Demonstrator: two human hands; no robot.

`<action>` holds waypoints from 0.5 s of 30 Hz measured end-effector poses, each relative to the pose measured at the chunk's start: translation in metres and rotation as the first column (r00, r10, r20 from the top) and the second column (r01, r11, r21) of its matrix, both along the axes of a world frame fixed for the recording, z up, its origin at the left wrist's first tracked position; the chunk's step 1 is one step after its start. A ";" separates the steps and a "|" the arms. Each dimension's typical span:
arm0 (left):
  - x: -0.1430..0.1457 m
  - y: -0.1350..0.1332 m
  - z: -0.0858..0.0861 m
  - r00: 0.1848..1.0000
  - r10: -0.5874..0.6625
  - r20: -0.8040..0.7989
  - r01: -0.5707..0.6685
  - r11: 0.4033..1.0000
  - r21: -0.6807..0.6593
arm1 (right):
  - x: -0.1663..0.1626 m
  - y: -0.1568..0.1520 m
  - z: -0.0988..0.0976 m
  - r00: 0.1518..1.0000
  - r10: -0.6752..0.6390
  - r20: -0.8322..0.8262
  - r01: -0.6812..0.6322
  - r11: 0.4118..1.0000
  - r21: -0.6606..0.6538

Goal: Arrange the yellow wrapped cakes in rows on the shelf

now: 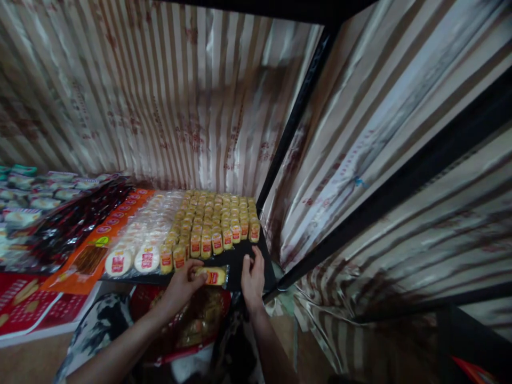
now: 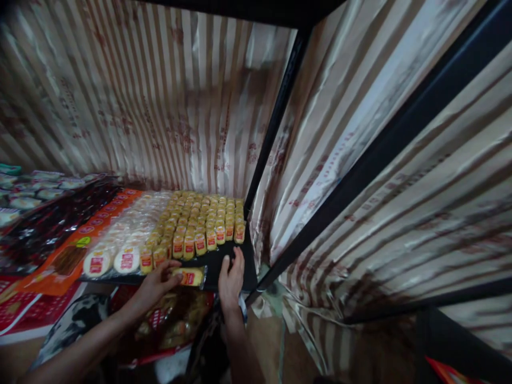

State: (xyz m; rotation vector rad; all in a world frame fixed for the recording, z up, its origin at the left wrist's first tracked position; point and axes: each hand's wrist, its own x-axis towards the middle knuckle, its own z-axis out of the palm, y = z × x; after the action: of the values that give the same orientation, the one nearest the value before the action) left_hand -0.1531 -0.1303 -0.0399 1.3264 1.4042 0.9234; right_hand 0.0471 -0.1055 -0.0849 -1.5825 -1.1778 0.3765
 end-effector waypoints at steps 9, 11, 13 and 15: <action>0.054 0.081 0.053 0.989 -0.069 -0.131 0.092 0.978 0.185 | 0.035 0.099 -0.013 0.985 -0.104 0.139 0.103 0.995 0.010; 0.071 0.103 0.065 0.976 -0.057 -0.211 0.107 0.968 0.229 | 0.036 0.106 -0.018 0.984 -0.093 0.151 0.089 0.996 0.029; 0.090 0.126 0.075 0.965 -0.061 -0.256 0.133 0.952 0.276 | 0.036 0.108 -0.022 0.982 -0.085 0.169 0.081 0.996 0.028; 0.112 0.150 0.080 0.952 -0.056 -0.302 0.156 0.936 0.316 | 0.036 0.109 -0.024 0.980 -0.080 0.182 0.080 0.997 0.009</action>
State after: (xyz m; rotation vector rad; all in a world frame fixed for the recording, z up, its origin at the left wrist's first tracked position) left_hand -0.0412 0.0193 0.0405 1.8403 1.4144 0.9529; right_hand 0.0827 0.0032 -0.1085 -1.6853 -1.2478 0.1807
